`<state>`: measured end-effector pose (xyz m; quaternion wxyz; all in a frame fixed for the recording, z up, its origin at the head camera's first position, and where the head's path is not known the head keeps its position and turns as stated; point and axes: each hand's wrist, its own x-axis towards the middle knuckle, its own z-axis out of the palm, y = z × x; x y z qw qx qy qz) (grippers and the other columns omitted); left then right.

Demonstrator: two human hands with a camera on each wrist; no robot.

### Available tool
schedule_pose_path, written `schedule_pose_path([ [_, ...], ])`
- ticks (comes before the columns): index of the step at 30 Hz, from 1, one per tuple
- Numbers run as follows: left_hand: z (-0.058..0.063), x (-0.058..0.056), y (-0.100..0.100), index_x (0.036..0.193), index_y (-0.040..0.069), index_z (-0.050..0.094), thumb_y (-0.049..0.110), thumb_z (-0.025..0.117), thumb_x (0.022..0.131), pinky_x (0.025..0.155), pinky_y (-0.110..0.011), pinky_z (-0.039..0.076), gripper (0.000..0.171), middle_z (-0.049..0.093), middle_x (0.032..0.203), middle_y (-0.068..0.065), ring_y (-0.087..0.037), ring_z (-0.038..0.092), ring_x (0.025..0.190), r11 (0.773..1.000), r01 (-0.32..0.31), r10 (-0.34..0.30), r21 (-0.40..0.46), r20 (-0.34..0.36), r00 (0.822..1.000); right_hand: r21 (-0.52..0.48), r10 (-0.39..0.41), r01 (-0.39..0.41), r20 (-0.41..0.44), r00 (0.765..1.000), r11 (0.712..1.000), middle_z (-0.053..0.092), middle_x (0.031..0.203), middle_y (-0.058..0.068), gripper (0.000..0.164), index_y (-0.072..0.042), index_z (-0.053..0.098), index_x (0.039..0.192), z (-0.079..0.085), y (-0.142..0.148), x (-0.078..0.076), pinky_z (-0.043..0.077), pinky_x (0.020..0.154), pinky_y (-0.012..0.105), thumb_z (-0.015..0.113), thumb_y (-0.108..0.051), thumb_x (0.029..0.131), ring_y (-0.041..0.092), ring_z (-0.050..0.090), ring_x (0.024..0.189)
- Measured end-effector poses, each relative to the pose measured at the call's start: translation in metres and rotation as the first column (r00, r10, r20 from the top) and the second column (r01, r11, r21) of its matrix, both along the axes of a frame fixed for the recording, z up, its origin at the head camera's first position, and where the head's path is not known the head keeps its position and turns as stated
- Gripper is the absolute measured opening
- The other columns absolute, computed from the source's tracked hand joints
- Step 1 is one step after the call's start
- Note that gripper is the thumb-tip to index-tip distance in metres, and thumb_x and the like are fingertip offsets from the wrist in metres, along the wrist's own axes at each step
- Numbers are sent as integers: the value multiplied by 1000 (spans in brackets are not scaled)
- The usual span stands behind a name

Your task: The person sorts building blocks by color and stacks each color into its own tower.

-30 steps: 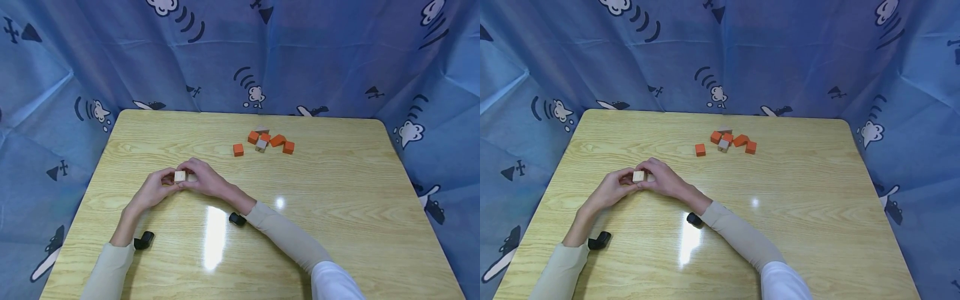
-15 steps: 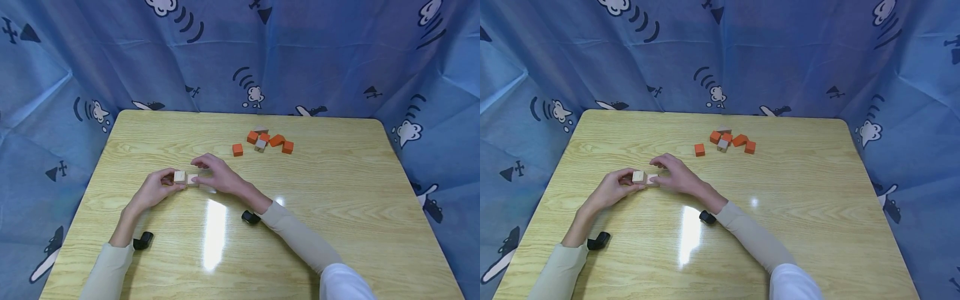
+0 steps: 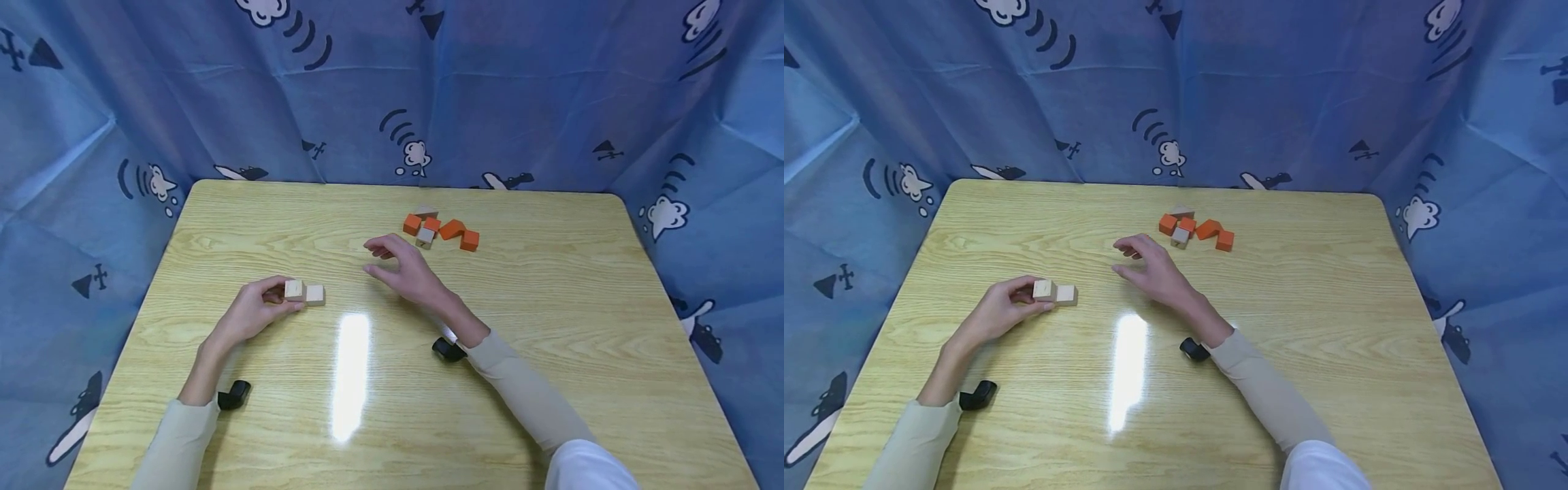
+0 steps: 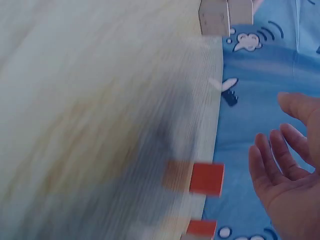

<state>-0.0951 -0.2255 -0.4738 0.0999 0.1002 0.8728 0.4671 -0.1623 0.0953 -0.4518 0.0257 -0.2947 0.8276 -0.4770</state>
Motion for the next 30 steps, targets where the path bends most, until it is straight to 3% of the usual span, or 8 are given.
schedule_pose_path([
  [6,-1,-1,1,127,-2,66,14,82,89,75,-27,57,44,70,109,-17,-27,70,93,1000,8,-8,4,-12,1000,2,-105,105,-18,994,994,64,121,21,34,2,64,127,0,24,-6,54,96,52,74,-8,96,34,62,109],
  [13,-2,-1,0,124,-2,67,13,82,89,74,-26,57,41,70,108,-16,-25,69,91,1000,6,-6,-4,-16,1000,50,-188,190,-35,982,981,63,125,22,35,2,63,128,-4,46,-13,53,96,46,74,-9,97,32,61,110],
  [22,-3,-1,-2,126,-1,66,14,82,89,75,-28,57,43,70,109,-16,-26,70,93,1000,0,0,-2,0,1000,78,-270,275,-71,960,958,61,118,25,34,6,62,128,-9,63,-22,54,92,51,72,-5,97,38,61,105],
  [30,-4,-2,-2,125,-2,66,13,82,89,76,-29,58,42,70,109,-15,-25,70,93,1000,-3,3,6,14,1000,130,-313,321,-77,947,938,61,124,24,39,6,61,132,-16,74,-29,52,91,50,72,-7,97,37,58,110],
])
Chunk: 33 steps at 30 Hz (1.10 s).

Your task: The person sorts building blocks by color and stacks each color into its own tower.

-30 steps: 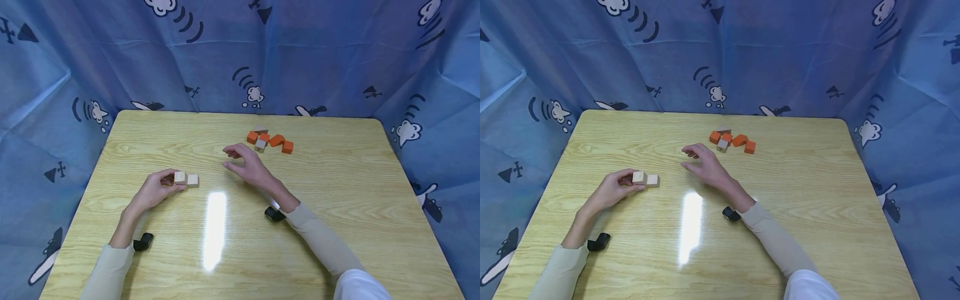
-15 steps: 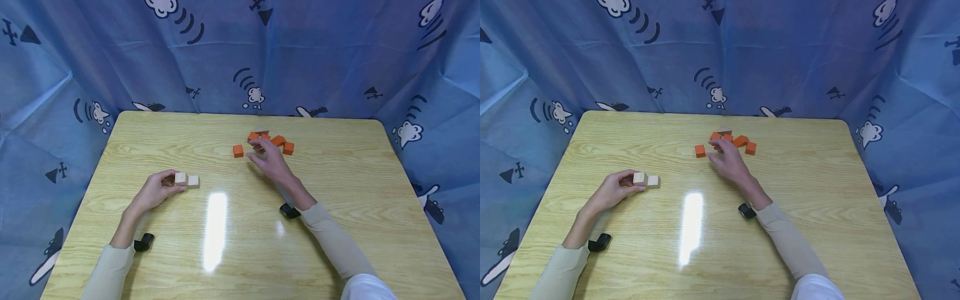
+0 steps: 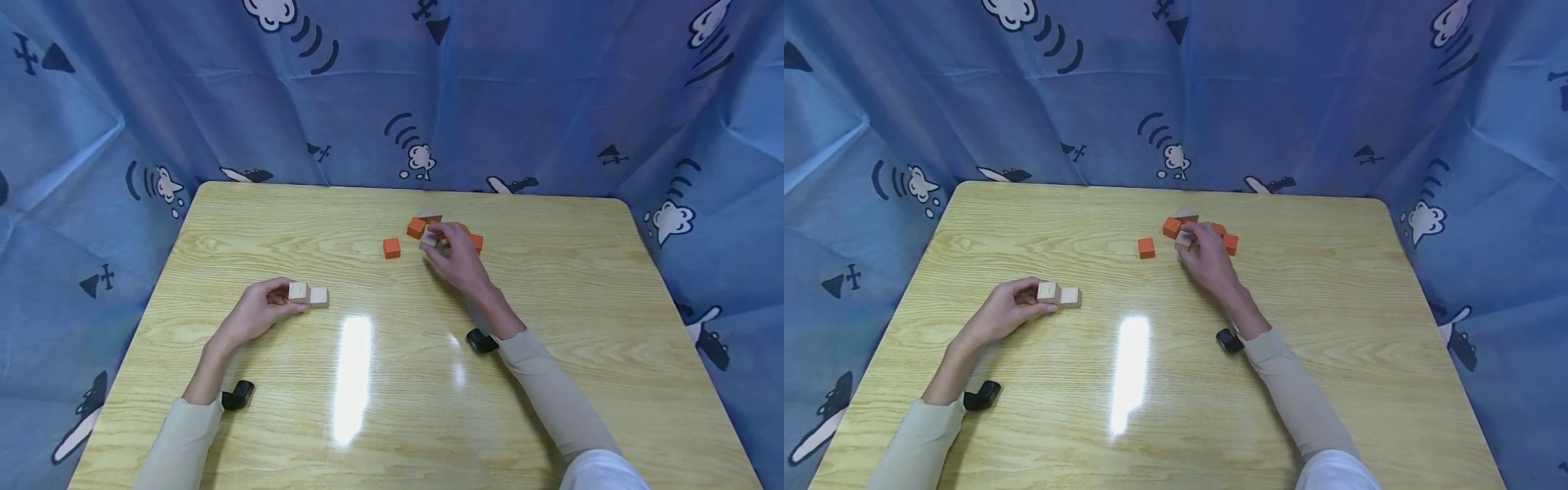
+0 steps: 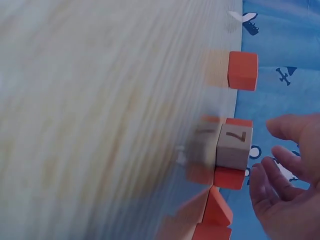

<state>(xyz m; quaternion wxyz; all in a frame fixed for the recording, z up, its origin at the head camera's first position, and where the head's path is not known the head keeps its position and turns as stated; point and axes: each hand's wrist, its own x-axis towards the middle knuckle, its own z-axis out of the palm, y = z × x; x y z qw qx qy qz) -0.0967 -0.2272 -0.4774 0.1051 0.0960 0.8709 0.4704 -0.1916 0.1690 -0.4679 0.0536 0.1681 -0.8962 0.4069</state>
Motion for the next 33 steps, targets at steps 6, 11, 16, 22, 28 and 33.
schedule_pose_path([
  [6,0,1,1,125,-2,66,12,82,89,77,-30,58,42,70,110,-15,-26,69,94,1000,-1,1,-3,-3,1000,46,-19,18,32,999,999,58,124,23,38,5,61,133,-3,6,-1,47,87,46,70,-7,97,36,54,105],
  [11,0,2,1,125,-2,66,11,82,89,76,-28,58,42,69,110,-16,-25,69,93,1000,1,-1,0,-6,1000,57,-20,16,59,998,998,58,123,22,37,3,62,132,-5,8,-3,46,87,46,70,-8,98,35,52,105],
  [16,0,1,1,125,-1,66,12,82,89,76,-26,57,42,70,110,-15,-25,69,93,1000,1,-1,11,-3,1000,76,-15,10,63,998,997,57,121,22,32,3,64,128,-5,8,-4,43,84,46,70,-9,99,34,49,101],
  [22,1,1,1,125,-2,66,13,82,89,75,-25,57,41,70,110,-15,-25,69,93,1000,-4,3,9,1,1000,107,-9,3,56,998,994,55,119,21,35,3,64,129,-6,8,-6,43,84,46,72,-10,98,33,48,102],
  [28,3,1,2,123,-1,67,12,82,89,75,-25,57,40,70,110,-16,-25,69,92,1000,-9,9,10,4,1000,159,-22,6,95,995,987,54,121,21,41,1,61,134,-4,4,-9,45,90,48,74,-11,96,33,50,105],
  [33,2,1,2,124,-2,66,12,82,89,75,-24,56,40,69,110,-16,-24,68,92,1000,-8,8,9,4,1000,194,-48,24,122,991,981,56,123,21,43,2,60,134,-4,0,-9,46,92,49,74,-12,95,33,52,106],
])
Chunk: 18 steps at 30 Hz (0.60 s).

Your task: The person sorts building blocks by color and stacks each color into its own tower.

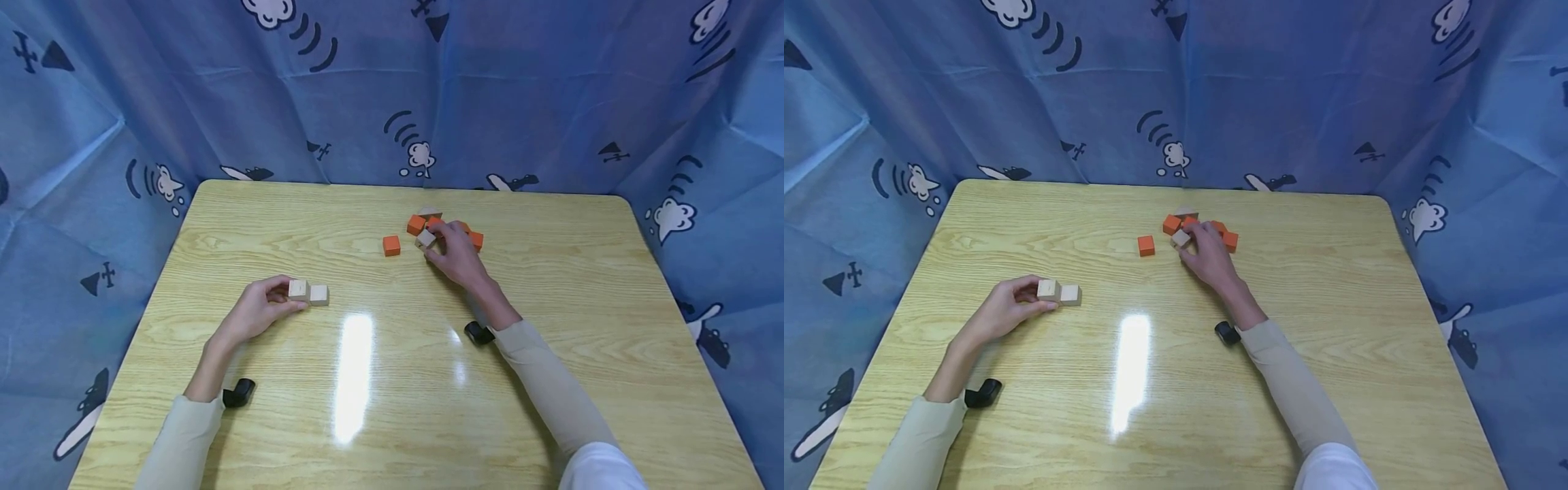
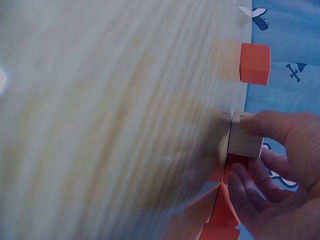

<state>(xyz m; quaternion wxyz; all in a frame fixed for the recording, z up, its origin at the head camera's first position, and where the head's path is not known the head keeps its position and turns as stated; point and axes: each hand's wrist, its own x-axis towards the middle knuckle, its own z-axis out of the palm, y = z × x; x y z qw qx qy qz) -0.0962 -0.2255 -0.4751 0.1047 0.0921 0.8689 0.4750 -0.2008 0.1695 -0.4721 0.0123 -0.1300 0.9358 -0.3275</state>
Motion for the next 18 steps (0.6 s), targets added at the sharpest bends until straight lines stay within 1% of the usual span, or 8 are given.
schedule_pose_path([
  [5,-1,0,0,125,-1,66,15,82,90,75,-24,56,42,69,111,-16,-25,68,93,1000,-3,3,-2,11,1000,-11,-10,10,-14,1000,1000,62,121,19,40,0,61,129,0,-4,1,47,89,48,76,-15,94,32,55,103],
  [8,-1,0,0,125,-1,66,15,82,89,75,-25,56,42,69,111,-16,-25,68,93,1000,-5,6,0,13,1000,-30,-20,20,-9,1000,999,64,119,18,39,0,62,128,0,-6,1,48,88,48,76,-14,94,31,58,102],
  [12,-2,1,0,125,-1,66,16,82,89,76,-25,57,42,69,110,-15,-25,69,93,1000,-4,4,0,8,1000,-62,-25,25,-2,1000,998,65,120,20,36,2,61,127,0,-8,2,51,91,48,74,-7,94,32,60,105],
  [18,-1,1,-1,124,0,66,17,82,90,77,-27,57,41,69,110,-15,-25,68,94,1000,-1,1,8,5,1000,-137,-29,32,27,999,990,63,119,19,35,2,61,127,4,-10,5,54,96,46,72,-4,94,33,63,107],
])
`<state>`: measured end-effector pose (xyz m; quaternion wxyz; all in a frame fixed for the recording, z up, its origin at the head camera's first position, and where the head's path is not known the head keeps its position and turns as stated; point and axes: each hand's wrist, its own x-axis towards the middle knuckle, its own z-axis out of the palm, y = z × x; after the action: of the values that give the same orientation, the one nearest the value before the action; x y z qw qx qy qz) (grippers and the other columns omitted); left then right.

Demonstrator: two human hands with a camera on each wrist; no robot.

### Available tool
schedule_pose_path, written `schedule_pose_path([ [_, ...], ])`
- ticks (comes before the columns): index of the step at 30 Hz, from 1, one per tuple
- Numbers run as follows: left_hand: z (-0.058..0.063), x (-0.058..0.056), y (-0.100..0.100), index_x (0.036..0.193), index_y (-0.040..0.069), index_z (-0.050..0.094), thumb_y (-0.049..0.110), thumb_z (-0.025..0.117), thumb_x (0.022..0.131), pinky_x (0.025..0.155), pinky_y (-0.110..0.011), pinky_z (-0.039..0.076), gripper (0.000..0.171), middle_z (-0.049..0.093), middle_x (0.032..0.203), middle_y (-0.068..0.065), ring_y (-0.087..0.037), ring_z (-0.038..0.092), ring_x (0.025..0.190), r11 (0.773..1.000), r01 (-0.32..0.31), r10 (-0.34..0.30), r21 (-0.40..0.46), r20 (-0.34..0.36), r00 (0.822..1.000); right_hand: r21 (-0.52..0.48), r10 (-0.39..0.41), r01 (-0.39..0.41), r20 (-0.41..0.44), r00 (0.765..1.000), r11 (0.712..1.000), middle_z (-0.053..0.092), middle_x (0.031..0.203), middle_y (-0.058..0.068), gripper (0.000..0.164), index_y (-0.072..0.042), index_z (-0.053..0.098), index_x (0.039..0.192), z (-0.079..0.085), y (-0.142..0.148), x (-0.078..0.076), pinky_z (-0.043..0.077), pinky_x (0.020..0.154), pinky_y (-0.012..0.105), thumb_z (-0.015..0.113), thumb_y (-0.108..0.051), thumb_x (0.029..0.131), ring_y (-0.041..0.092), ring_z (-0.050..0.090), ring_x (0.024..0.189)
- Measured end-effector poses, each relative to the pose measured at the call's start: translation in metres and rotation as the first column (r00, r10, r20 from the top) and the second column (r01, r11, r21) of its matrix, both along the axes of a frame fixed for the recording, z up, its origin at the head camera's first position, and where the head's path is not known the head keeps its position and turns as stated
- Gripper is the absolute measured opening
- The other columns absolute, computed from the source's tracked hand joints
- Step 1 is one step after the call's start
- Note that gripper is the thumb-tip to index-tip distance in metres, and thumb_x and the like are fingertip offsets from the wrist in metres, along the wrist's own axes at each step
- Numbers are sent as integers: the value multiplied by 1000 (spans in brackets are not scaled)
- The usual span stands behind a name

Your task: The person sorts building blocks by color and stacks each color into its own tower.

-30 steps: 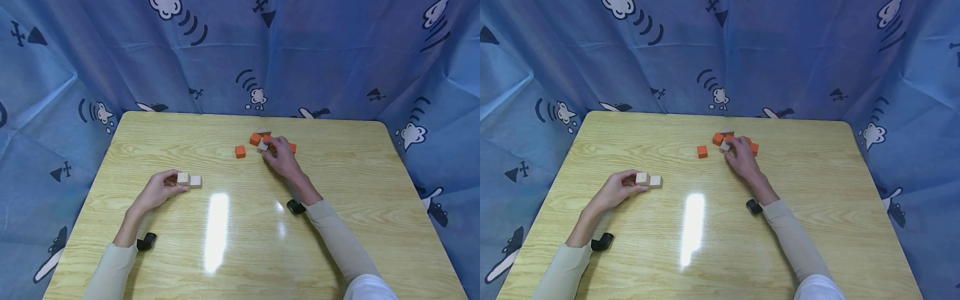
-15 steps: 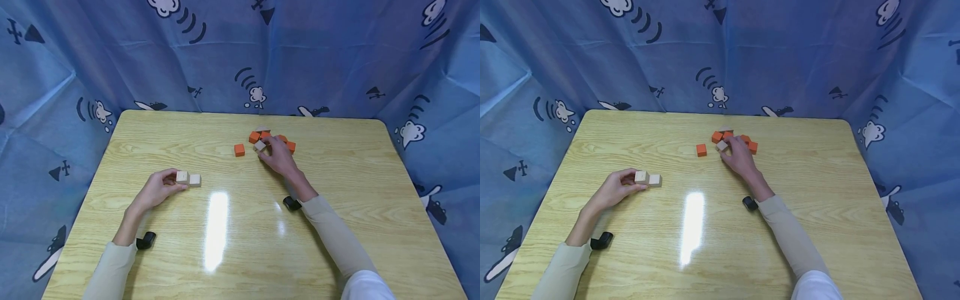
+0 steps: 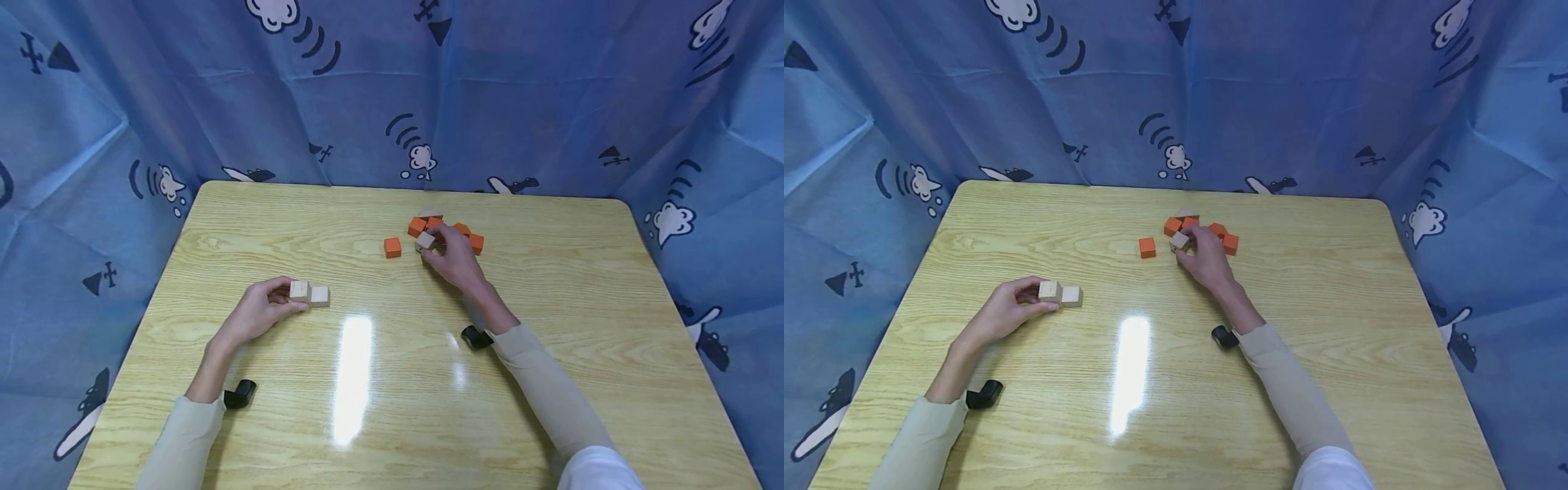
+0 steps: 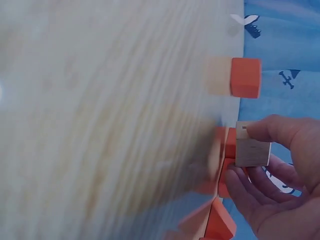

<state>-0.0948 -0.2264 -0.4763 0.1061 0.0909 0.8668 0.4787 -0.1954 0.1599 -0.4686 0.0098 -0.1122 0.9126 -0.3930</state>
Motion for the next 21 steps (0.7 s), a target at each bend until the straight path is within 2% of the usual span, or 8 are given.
schedule_pose_path([
  [10,0,0,0,127,0,65,17,82,90,79,-28,57,44,69,112,-15,-26,68,96,1000,-6,7,-11,15,1000,-169,22,-15,37,999,985,60,121,18,34,1,61,125,10,-3,10,55,99,41,73,1,93,32,62,116],
  [15,0,0,0,127,0,65,17,82,90,79,-28,57,45,69,111,-15,-26,69,96,1000,-6,6,-8,12,1000,-275,62,-51,30,998,960,59,124,20,36,4,62,125,14,-10,14,54,100,38,73,5,91,33,61,118],
  [21,0,0,0,128,-1,65,17,82,90,79,-29,57,45,68,112,-16,-27,68,97,1000,-4,4,-4,12,1000,-391,113,-85,47,993,916,58,126,20,36,5,63,125,17,-20,17,54,100,38,73,8,90,33,60,119],
])
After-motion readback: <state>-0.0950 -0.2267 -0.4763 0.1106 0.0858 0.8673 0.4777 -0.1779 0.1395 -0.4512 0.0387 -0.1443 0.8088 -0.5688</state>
